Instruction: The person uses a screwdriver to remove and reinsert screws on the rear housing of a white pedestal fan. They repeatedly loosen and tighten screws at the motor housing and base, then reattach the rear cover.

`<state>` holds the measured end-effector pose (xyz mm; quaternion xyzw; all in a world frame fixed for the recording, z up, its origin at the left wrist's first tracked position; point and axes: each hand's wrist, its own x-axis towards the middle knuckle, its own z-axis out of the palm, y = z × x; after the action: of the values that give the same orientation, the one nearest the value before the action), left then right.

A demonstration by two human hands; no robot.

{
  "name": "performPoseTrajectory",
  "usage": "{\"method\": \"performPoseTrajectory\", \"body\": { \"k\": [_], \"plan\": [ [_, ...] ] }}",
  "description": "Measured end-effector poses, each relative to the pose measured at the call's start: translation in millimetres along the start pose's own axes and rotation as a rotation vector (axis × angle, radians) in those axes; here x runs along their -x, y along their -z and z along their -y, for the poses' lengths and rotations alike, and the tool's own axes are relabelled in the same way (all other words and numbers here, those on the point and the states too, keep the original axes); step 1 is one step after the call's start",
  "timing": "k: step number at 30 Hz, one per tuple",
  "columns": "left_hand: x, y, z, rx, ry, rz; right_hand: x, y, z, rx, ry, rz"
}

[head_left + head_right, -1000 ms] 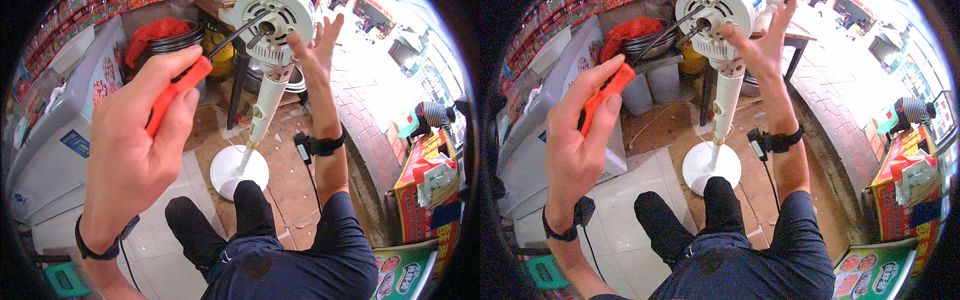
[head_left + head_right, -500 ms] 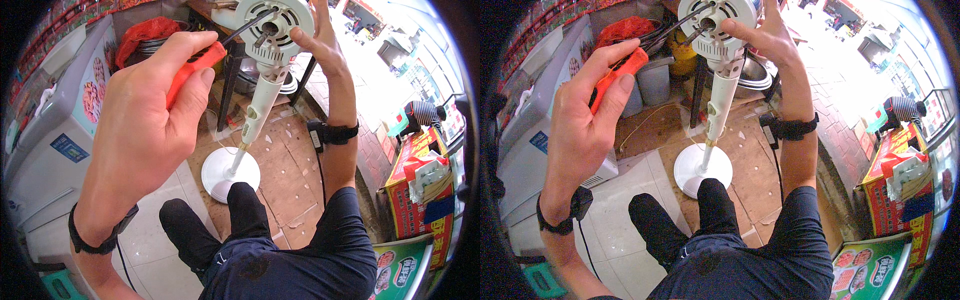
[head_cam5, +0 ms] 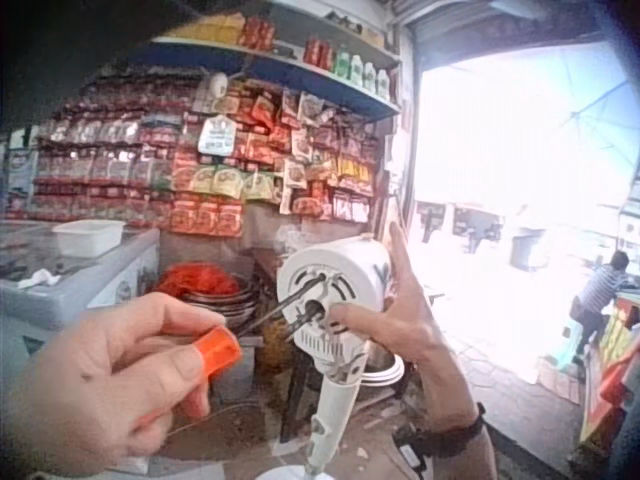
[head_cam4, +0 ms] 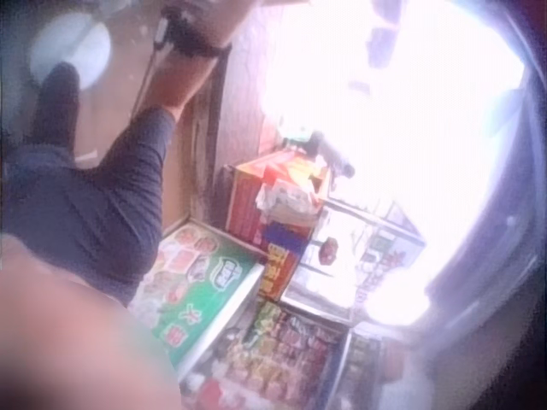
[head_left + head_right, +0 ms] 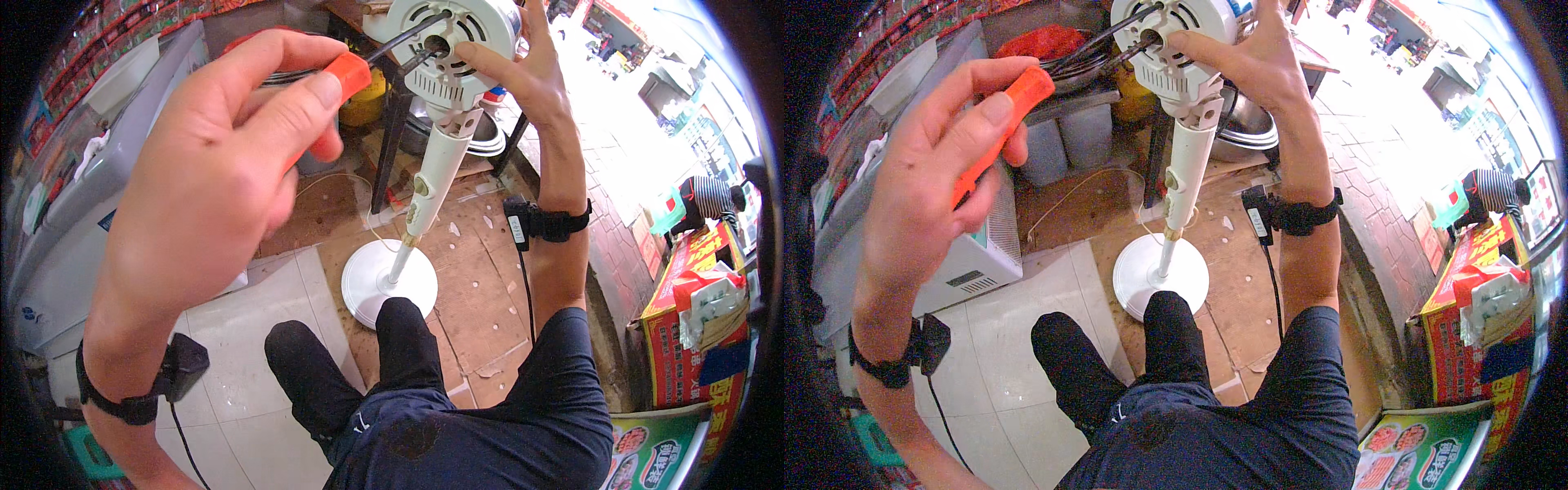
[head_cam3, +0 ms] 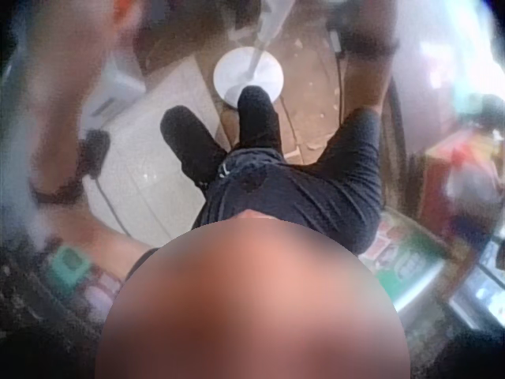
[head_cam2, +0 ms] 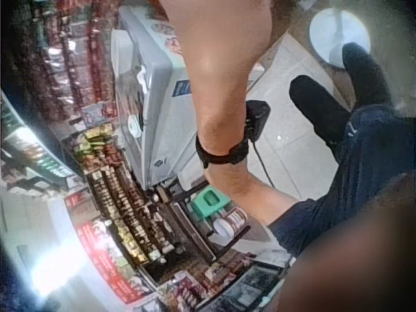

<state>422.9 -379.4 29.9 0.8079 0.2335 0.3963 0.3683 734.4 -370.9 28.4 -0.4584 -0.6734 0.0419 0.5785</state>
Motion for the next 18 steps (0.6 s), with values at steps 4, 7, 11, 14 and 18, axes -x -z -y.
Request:
{"method": "performPoseTrajectory", "body": {
  "k": [4, 7, 11, 14, 18],
  "plan": [
    [2, -2, 22, -1.12, -0.567, -0.115, -2, -2, 2, 0.072, 0.064, -0.031],
    [8, -1, 24, -0.939, -0.513, -0.154, -2, -2, 4, -0.067, 0.031, 0.009],
    [12, -3, 9, 0.31, 0.161, -0.145, 0, -4, 0, -0.133, -0.053, -0.013],
    [1, 4, 2, 0.611, 0.402, -0.021, -2, -4, -4, 0.005, 0.049, -0.057],
    [-2, -1, 11, -0.964, -0.493, -0.134, 0, -3, -10, 0.062, 0.042, -0.086]
  ]
}}
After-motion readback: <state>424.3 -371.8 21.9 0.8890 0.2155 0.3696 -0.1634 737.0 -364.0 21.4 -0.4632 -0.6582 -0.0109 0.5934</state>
